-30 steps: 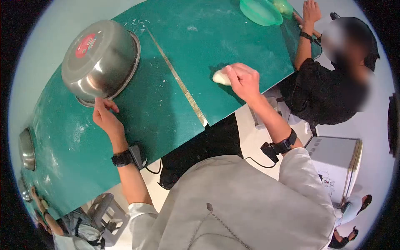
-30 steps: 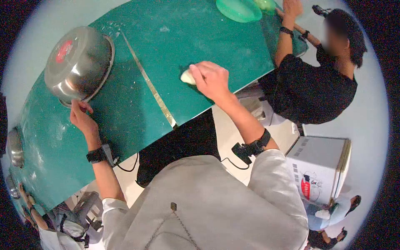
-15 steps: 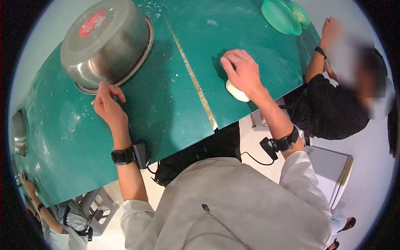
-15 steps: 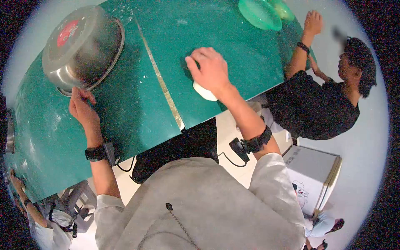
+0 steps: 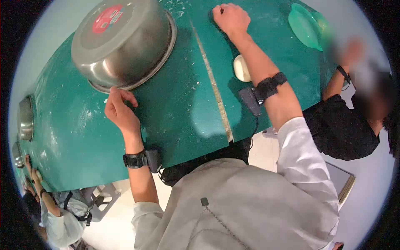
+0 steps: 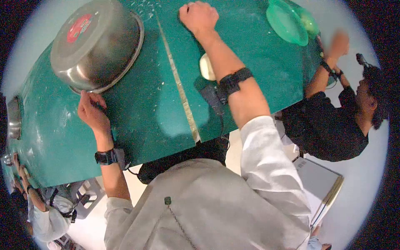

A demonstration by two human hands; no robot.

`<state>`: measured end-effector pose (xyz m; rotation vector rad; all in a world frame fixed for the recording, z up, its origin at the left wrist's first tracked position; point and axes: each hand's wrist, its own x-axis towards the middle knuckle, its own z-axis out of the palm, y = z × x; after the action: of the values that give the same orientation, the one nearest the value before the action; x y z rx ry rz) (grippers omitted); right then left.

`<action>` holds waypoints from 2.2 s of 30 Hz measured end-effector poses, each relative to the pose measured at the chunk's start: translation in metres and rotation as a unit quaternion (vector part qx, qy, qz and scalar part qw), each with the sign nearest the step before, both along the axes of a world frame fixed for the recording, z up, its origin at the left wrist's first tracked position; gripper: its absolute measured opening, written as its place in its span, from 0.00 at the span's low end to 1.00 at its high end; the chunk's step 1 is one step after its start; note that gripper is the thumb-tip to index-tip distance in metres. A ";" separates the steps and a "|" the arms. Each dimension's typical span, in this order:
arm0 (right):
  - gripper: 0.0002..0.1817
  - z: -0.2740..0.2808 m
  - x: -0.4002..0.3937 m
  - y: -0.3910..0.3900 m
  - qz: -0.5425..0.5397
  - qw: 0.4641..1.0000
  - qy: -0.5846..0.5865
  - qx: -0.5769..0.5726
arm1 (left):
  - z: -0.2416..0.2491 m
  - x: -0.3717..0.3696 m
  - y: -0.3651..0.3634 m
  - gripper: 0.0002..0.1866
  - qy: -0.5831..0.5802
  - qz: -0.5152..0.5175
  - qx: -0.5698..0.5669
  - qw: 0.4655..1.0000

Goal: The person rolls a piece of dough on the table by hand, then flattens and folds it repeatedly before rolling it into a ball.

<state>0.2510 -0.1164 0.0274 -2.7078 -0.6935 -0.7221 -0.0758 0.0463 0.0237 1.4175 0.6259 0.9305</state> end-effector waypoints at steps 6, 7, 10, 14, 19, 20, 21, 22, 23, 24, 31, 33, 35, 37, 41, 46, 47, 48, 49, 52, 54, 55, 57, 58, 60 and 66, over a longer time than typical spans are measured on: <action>0.22 0.011 -0.023 -0.028 0.080 0.987 -0.008 0.138 | -0.001 -0.003 0.000 0.25 0.006 -0.011 0.007 1.000; 0.22 0.018 -0.027 -0.034 0.078 0.987 -0.012 0.142 | -0.001 -0.004 0.000 0.25 0.003 -0.013 0.012 1.000; 0.21 0.036 -0.050 -0.067 0.073 0.976 0.165 0.120 | 0.000 -0.005 -0.004 0.24 -0.004 -0.042 0.003 0.999; 0.22 0.041 -0.086 -0.117 0.133 0.983 0.122 0.019 | -0.006 -0.005 -0.001 0.23 0.001 -0.059 -0.016 0.998; 0.30 0.026 -0.161 -0.160 0.210 0.973 0.011 -0.099 | -0.008 -0.008 -0.001 0.24 -0.018 -0.051 0.003 0.999; 0.30 0.025 -0.173 -0.163 0.207 0.973 0.006 -0.097 | -0.009 -0.009 0.001 0.24 -0.016 -0.054 0.001 0.998; 0.30 0.026 -0.182 -0.164 0.200 0.975 0.014 -0.094 | -0.010 -0.008 0.003 0.24 -0.015 -0.056 -0.001 0.998; 0.31 0.027 -0.186 -0.164 0.195 0.976 0.022 -0.090 | -0.010 -0.008 0.002 0.24 -0.020 -0.053 0.001 0.998; 0.31 0.028 -0.184 -0.162 0.199 0.976 0.017 -0.090 | -0.010 -0.009 0.003 0.25 -0.016 -0.056 0.003 0.998; 0.29 0.029 -0.180 -0.160 0.172 0.981 0.087 -0.019 | -0.012 -0.010 0.003 0.25 -0.012 -0.059 0.005 0.998; 0.22 0.028 -0.173 -0.153 0.244 0.960 0.125 0.056 | -0.013 -0.014 0.004 0.25 -0.024 -0.045 -0.005 0.999; 0.22 0.033 -0.173 -0.166 0.278 0.950 0.132 0.045 | -0.011 -0.014 0.003 0.25 -0.012 -0.043 -0.014 0.999; 0.22 0.040 -0.176 -0.178 0.313 0.939 0.140 0.031 | -0.010 -0.013 0.003 0.25 -0.017 -0.041 -0.027 0.999; 0.22 0.045 -0.186 -0.191 0.335 0.920 0.198 0.042 | -0.009 -0.015 0.002 0.25 -0.021 -0.044 -0.041 0.998; 0.23 0.039 -0.194 -0.209 0.350 0.903 0.221 0.116 | -0.003 -0.013 0.001 0.25 -0.014 -0.064 -0.029 0.997; 0.24 0.028 -0.215 -0.185 0.183 0.969 0.115 0.117 | -0.005 -0.011 0.000 0.24 0.000 -0.075 -0.037 0.996; 0.27 0.029 -0.216 -0.177 0.139 0.989 0.045 0.032 | -0.004 -0.011 0.000 0.24 0.002 -0.070 -0.049 0.996; 0.34 0.028 -0.212 -0.170 0.142 0.989 0.049 -0.005 | -0.004 -0.011 -0.001 0.24 0.005 -0.065 -0.062 0.996; 0.34 0.025 -0.207 -0.162 0.140 0.989 0.051 -0.005 | -0.004 -0.010 -0.001 0.24 0.007 -0.067 -0.062 0.996; 0.36 0.018 -0.186 -0.139 0.068 0.994 0.027 -0.079 | -0.003 -0.011 -0.001 0.24 0.012 -0.077 -0.055 0.995; 0.37 0.017 -0.164 -0.128 0.034 0.995 0.062 -0.068 | 0.001 -0.011 -0.003 0.24 0.047 -0.093 -0.036 0.994; 0.37 0.018 -0.152 -0.120 -0.003 0.994 0.095 -0.057 | 0.002 -0.011 -0.003 0.24 0.046 -0.087 -0.036 0.995; 0.38 0.021 -0.127 -0.106 -0.016 0.992 0.111 -0.057 | 0.004 -0.012 -0.003 0.24 0.043 -0.085 -0.037 0.995; 0.37 0.021 -0.114 -0.098 -0.031 0.991 0.118 -0.047 | 0.004 -0.011 -0.002 0.24 0.044 -0.082 -0.035 0.995; 0.35 0.019 -0.091 -0.083 -0.056 0.992 0.109 -0.024 | 0.002 -0.011 -0.001 0.24 0.048 -0.066 -0.033 0.996; 0.22 0.004 -0.047 -0.058 -0.020 0.995 0.025 0.095 | -0.001 -0.009 0.000 0.24 0.030 -0.050 -0.048 0.997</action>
<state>0.2045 -0.1748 0.0316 -2.5640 -0.5311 -0.6888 -0.0850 0.0466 0.0229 1.3827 0.6309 0.7722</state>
